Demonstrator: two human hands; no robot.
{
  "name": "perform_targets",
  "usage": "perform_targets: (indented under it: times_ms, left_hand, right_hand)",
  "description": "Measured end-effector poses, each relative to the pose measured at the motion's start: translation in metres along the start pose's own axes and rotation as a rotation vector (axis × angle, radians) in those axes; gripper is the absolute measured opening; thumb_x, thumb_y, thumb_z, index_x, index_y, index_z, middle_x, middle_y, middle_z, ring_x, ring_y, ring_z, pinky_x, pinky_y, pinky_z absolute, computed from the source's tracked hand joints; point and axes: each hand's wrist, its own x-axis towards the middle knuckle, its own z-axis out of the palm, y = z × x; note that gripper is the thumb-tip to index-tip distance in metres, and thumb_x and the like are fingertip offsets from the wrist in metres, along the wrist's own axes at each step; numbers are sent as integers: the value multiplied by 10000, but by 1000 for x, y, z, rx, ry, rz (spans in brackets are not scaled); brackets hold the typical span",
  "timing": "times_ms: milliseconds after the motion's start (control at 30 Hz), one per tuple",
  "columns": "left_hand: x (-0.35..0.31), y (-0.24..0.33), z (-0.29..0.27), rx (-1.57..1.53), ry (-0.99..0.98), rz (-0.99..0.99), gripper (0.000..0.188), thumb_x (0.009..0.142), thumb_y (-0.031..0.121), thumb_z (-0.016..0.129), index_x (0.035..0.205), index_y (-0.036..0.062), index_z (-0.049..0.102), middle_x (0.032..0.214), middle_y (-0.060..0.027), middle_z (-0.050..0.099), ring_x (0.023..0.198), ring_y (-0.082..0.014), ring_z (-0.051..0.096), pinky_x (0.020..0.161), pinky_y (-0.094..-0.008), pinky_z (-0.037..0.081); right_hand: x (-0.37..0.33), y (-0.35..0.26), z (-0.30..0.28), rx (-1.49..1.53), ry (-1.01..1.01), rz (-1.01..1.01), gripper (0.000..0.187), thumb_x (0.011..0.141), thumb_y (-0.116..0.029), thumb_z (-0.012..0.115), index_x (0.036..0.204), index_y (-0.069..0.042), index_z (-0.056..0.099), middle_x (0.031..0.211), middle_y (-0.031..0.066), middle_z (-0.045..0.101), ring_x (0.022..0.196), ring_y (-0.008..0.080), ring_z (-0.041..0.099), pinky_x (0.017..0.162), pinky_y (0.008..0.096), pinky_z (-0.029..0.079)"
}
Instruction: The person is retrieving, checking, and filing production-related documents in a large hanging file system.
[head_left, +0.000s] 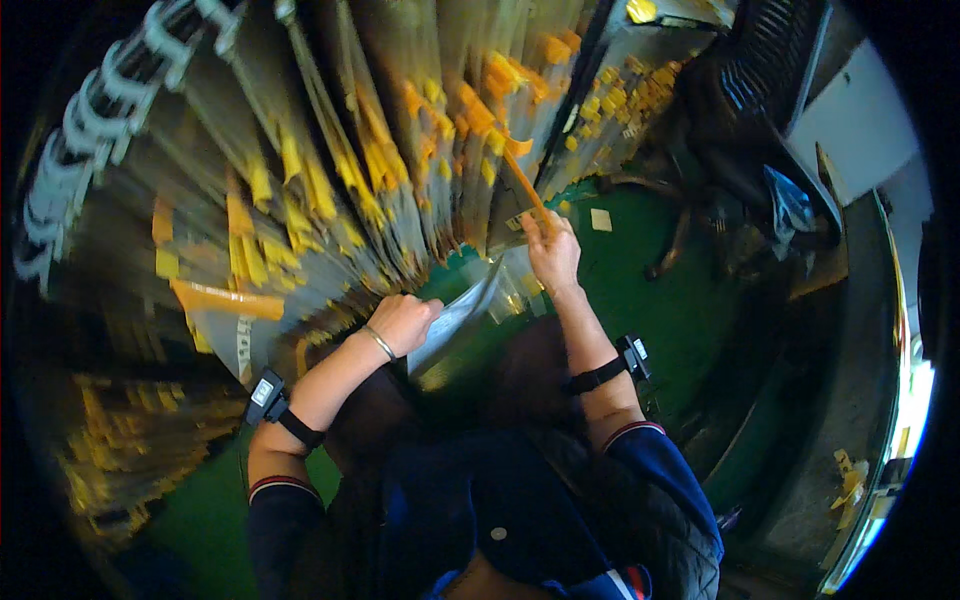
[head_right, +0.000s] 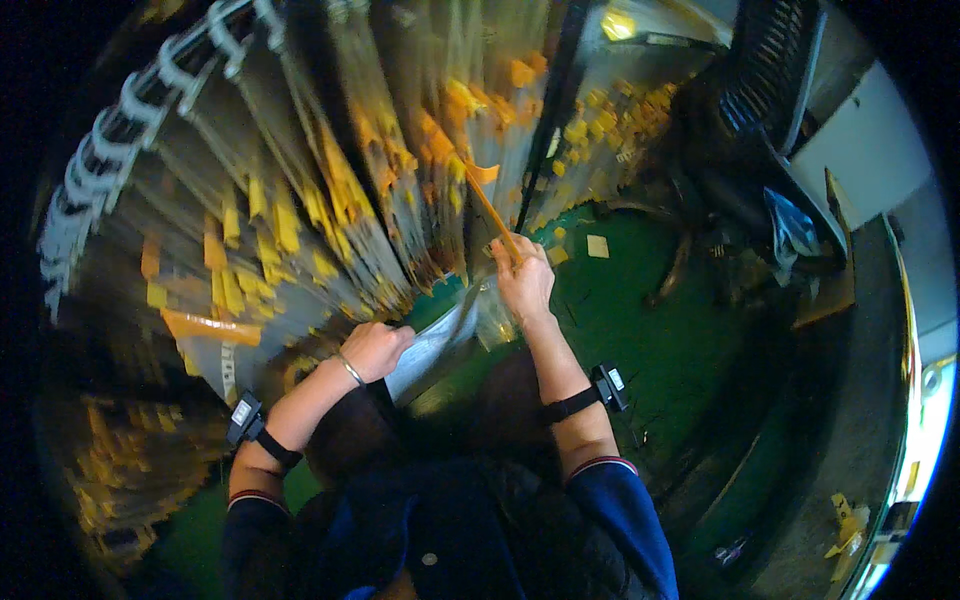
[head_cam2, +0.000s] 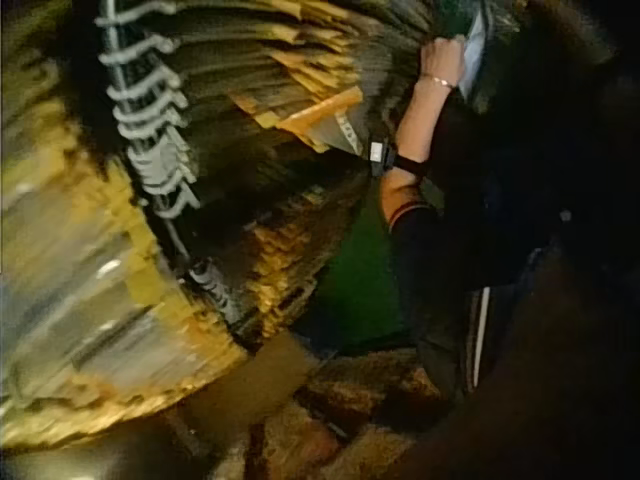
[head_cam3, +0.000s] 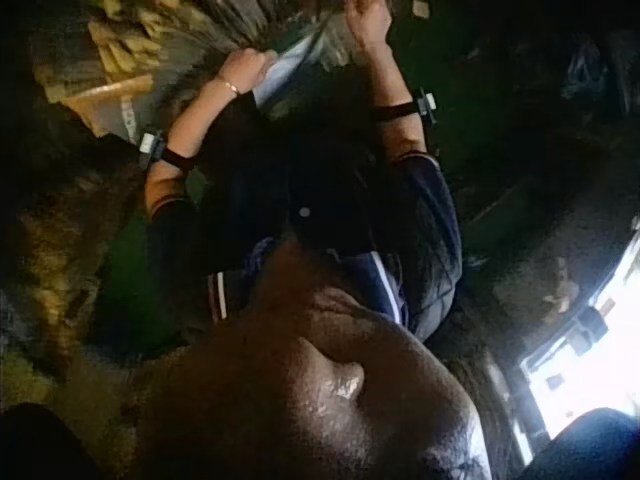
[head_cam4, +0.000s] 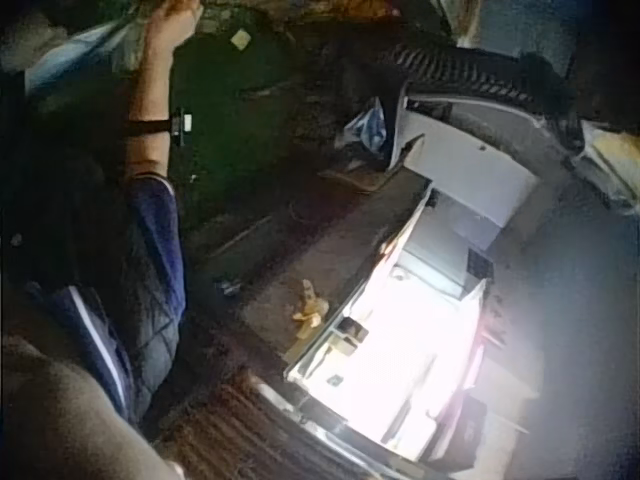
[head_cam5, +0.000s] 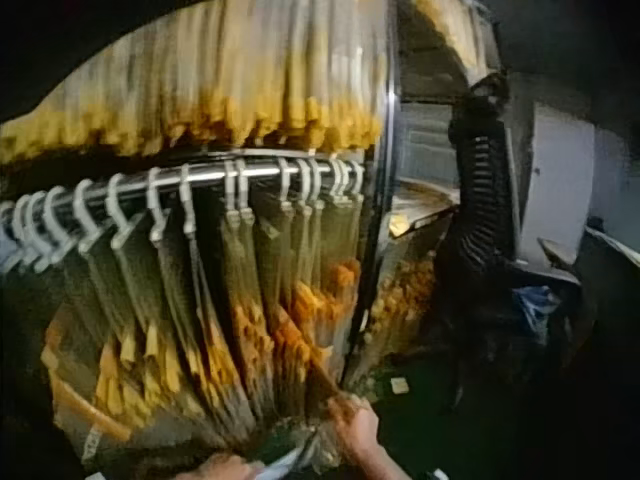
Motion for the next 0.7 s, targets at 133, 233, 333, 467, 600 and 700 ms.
perform_targets:
  times_ms: [133,233,333,467,600,700]
  left_hand:
    - [7,21,-20,62,-89,30,111,797,120,502,873,74,568,665,-183,604,646,-372,610,587,-476,485]
    - [15,63,-63,65,-231,110,148,760,92,518,897,68,568,697,-201,608,686,-378,615,604,-487,485]
    - [24,105,-119,65,-296,235,165,755,79,521,914,62,560,668,-209,595,678,-380,614,598,-484,484]
    - [34,142,-180,37,-377,332,155,805,127,503,940,71,552,683,-203,598,688,-389,602,616,-497,474]
    - [33,172,-218,140,-438,426,232,772,88,519,1003,88,535,749,-198,618,731,-394,610,648,-480,488]
    - [41,186,-243,208,-460,539,220,779,112,519,996,80,536,748,-196,623,718,-391,615,640,-474,493]
  right_hand:
    - [17,1,-71,438,221,-11,120,837,-102,636,901,-2,648,747,81,641,624,110,571,574,262,469]
    - [48,-44,-192,331,244,87,168,891,-138,566,967,3,615,697,12,592,643,43,497,574,226,438]
    - [75,-81,-293,155,214,248,199,889,-170,561,984,1,601,687,38,592,626,51,478,566,242,426]
    - [69,-140,-405,-80,148,261,149,845,-97,561,953,-15,624,698,187,568,581,199,560,587,286,450]
    - [55,-176,-457,-165,97,148,254,768,21,549,996,-59,629,803,198,612,704,326,619,645,318,494]
    - [43,-213,-504,-121,169,151,320,728,36,528,1020,-65,614,897,190,629,811,369,606,713,368,509]
